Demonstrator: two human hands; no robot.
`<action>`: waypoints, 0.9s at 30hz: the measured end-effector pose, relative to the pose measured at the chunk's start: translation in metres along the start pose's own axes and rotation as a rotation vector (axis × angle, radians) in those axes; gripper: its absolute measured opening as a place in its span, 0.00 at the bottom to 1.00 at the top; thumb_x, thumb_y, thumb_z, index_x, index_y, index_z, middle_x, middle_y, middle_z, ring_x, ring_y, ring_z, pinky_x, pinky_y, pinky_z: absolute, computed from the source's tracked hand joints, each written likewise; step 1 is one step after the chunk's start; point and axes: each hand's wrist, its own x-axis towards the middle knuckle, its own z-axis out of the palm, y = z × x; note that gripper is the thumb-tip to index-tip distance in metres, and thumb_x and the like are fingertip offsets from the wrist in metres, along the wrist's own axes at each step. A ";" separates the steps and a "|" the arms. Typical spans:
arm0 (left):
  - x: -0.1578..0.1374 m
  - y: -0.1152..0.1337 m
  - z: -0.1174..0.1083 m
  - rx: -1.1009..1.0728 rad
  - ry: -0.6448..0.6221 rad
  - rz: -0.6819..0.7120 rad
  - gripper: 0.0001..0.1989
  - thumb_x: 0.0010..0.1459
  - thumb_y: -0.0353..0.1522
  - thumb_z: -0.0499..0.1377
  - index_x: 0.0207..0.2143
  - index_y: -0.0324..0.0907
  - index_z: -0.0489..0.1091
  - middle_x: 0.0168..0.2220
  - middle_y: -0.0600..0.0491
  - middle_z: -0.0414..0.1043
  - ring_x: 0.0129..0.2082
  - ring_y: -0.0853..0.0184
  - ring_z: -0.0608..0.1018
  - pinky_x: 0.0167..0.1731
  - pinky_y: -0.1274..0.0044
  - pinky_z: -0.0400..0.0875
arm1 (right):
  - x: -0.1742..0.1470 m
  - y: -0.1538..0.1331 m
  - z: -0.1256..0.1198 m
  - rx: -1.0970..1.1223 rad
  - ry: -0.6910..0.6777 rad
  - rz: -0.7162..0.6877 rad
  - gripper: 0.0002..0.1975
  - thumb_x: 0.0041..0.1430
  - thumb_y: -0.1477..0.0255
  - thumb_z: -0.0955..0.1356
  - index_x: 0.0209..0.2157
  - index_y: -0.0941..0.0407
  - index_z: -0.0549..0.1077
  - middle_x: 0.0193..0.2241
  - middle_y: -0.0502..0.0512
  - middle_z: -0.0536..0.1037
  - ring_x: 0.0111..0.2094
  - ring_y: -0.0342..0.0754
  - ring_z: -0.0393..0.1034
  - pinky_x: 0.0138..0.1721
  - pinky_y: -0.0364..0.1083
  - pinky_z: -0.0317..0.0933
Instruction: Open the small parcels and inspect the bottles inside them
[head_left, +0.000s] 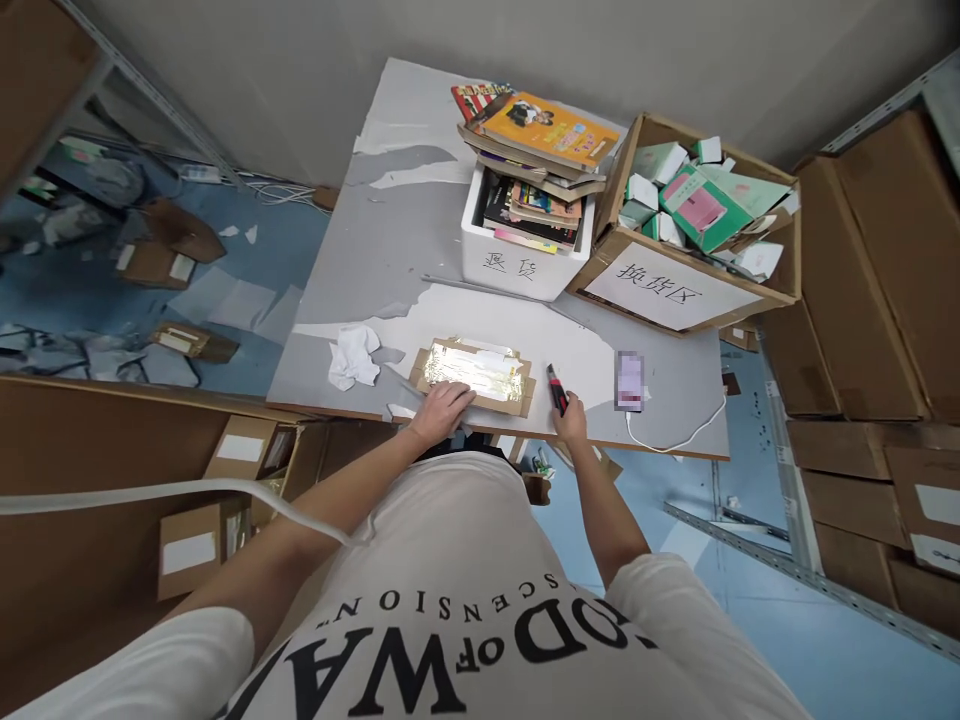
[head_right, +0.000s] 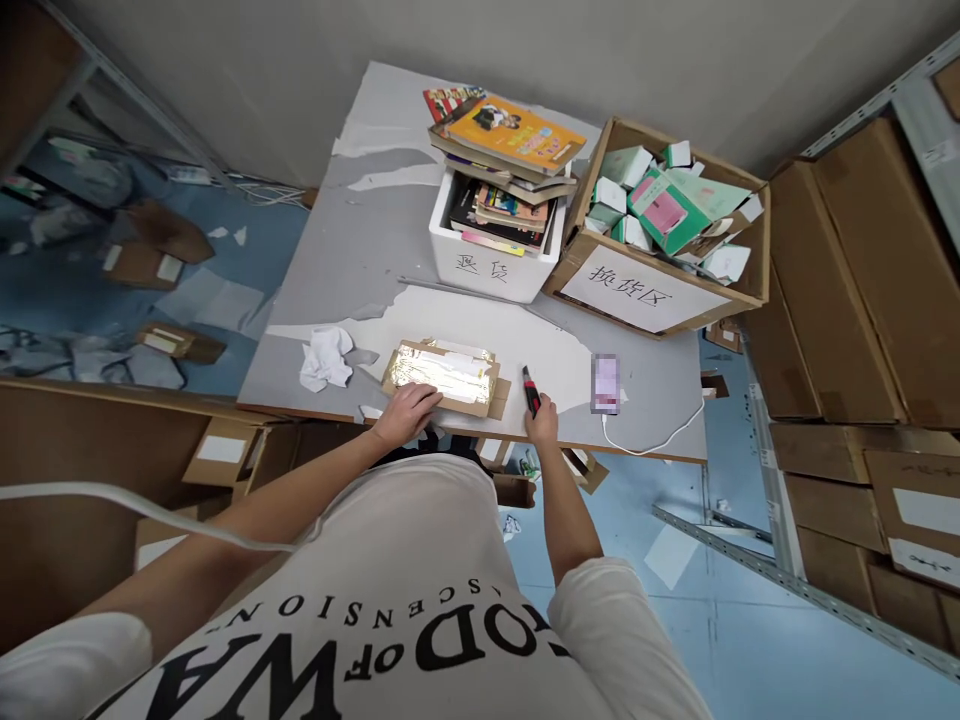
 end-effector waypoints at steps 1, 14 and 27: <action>-0.001 0.000 -0.002 0.010 -0.025 0.007 0.20 0.59 0.28 0.51 0.54 0.40 0.65 0.49 0.43 0.68 0.51 0.57 0.68 0.54 0.62 0.60 | -0.001 -0.008 -0.009 0.046 0.048 -0.060 0.28 0.60 0.70 0.57 0.61 0.61 0.52 0.53 0.66 0.64 0.54 0.55 0.61 0.54 0.52 0.57; -0.011 -0.009 -0.012 0.157 -0.178 0.034 0.31 0.55 0.27 0.54 0.62 0.46 0.56 0.58 0.41 0.61 0.59 0.53 0.63 0.58 0.60 0.50 | -0.018 -0.194 -0.051 -0.586 -0.437 -0.974 0.30 0.65 0.73 0.55 0.66 0.45 0.41 0.49 0.58 0.70 0.44 0.52 0.70 0.40 0.46 0.61; -0.014 -0.013 -0.005 0.135 -0.180 0.011 0.32 0.55 0.27 0.53 0.63 0.49 0.55 0.58 0.43 0.61 0.57 0.55 0.63 0.56 0.62 0.52 | -0.032 -0.227 -0.055 -0.889 -0.457 -0.898 0.33 0.65 0.75 0.55 0.66 0.43 0.36 0.49 0.62 0.69 0.43 0.54 0.71 0.38 0.47 0.62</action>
